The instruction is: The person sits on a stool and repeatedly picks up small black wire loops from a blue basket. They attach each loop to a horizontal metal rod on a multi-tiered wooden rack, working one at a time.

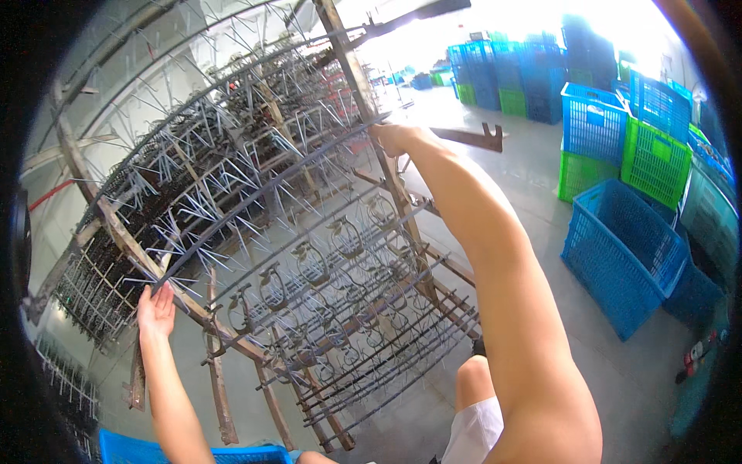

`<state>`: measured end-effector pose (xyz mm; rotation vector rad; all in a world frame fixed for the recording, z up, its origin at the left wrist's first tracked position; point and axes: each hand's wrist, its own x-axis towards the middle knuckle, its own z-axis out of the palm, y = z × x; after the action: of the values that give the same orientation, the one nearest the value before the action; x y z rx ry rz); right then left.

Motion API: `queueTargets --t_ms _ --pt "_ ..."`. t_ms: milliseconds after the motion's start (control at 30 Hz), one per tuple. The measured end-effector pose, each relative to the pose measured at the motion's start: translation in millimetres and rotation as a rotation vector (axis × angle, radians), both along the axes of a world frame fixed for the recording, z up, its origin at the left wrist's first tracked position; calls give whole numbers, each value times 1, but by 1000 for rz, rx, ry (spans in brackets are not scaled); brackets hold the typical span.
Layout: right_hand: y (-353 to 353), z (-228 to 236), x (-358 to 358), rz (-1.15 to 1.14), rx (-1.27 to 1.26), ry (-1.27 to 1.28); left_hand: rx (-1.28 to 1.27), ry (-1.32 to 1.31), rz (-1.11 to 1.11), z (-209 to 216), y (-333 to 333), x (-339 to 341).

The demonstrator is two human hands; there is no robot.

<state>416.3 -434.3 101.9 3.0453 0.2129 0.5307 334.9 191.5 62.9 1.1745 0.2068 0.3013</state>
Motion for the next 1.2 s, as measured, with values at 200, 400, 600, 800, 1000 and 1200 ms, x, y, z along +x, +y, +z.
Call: queueTargets --t_ms 200,400,600,800,1000,1200 --pt "19 30 -83 -98 244 -167 -172 -236 45 36 -8 -27" --pt "-17 0 -269 -238 323 -464 -115 -523 -154 22 -55 -115" --pt "-56 -118 -380 -179 566 -267 -99 -260 56 -60 -134 -258" --pt "-43 -281 -313 -221 672 258 -24 35 59 -170 -129 -318" --pt "-19 -386 -225 -301 570 508 -50 198 62 -309 -108 -294" --pt "6 -412 -222 -485 538 527 -80 242 116 -343 -97 -267"
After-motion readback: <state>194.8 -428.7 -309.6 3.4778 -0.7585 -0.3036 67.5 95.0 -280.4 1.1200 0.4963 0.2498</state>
